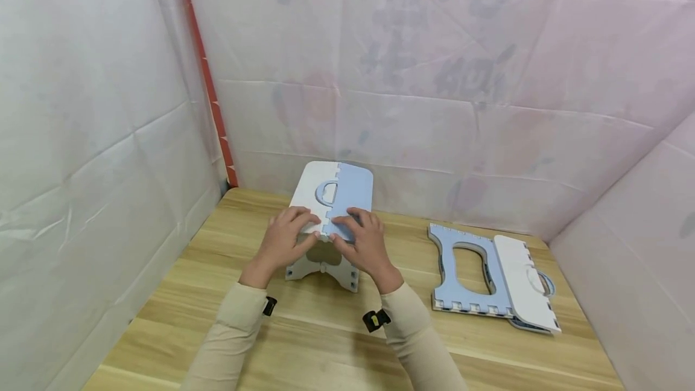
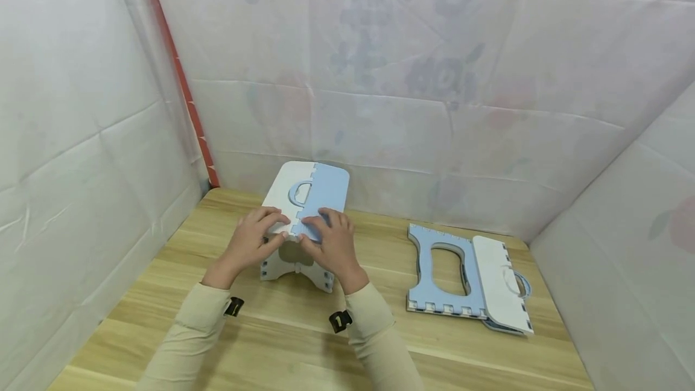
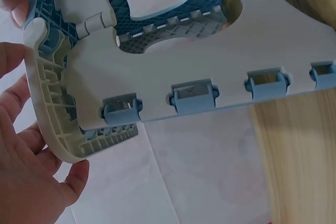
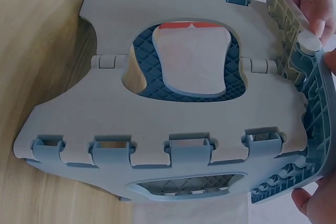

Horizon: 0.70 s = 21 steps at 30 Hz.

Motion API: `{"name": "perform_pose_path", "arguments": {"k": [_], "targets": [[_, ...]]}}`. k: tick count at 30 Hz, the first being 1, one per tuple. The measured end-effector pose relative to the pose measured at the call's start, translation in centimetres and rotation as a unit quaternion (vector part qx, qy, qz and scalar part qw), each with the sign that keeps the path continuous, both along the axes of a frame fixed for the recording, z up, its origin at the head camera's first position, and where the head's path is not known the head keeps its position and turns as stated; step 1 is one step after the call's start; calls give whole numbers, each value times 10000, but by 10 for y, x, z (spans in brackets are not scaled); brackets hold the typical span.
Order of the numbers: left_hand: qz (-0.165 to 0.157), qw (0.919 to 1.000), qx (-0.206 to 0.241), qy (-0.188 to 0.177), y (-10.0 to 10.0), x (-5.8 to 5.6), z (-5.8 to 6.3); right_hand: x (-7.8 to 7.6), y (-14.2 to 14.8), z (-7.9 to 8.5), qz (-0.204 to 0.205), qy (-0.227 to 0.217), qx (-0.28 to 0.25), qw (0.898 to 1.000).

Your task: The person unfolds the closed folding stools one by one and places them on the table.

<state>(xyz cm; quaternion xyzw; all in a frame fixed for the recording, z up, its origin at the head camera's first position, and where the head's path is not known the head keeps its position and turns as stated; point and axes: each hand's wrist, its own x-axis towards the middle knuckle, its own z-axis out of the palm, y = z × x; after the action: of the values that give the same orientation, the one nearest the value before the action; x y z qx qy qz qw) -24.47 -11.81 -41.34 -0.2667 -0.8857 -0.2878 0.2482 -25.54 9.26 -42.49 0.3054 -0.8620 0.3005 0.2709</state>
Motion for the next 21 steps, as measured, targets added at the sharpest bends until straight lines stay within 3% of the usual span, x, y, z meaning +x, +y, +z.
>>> {"name": "perform_pose_path", "arguments": {"k": [21], "targets": [[-108, 9997, -151, -146, -8, -4, 1, 3, -6, 2, -227, 184, 196, 9994]]}}
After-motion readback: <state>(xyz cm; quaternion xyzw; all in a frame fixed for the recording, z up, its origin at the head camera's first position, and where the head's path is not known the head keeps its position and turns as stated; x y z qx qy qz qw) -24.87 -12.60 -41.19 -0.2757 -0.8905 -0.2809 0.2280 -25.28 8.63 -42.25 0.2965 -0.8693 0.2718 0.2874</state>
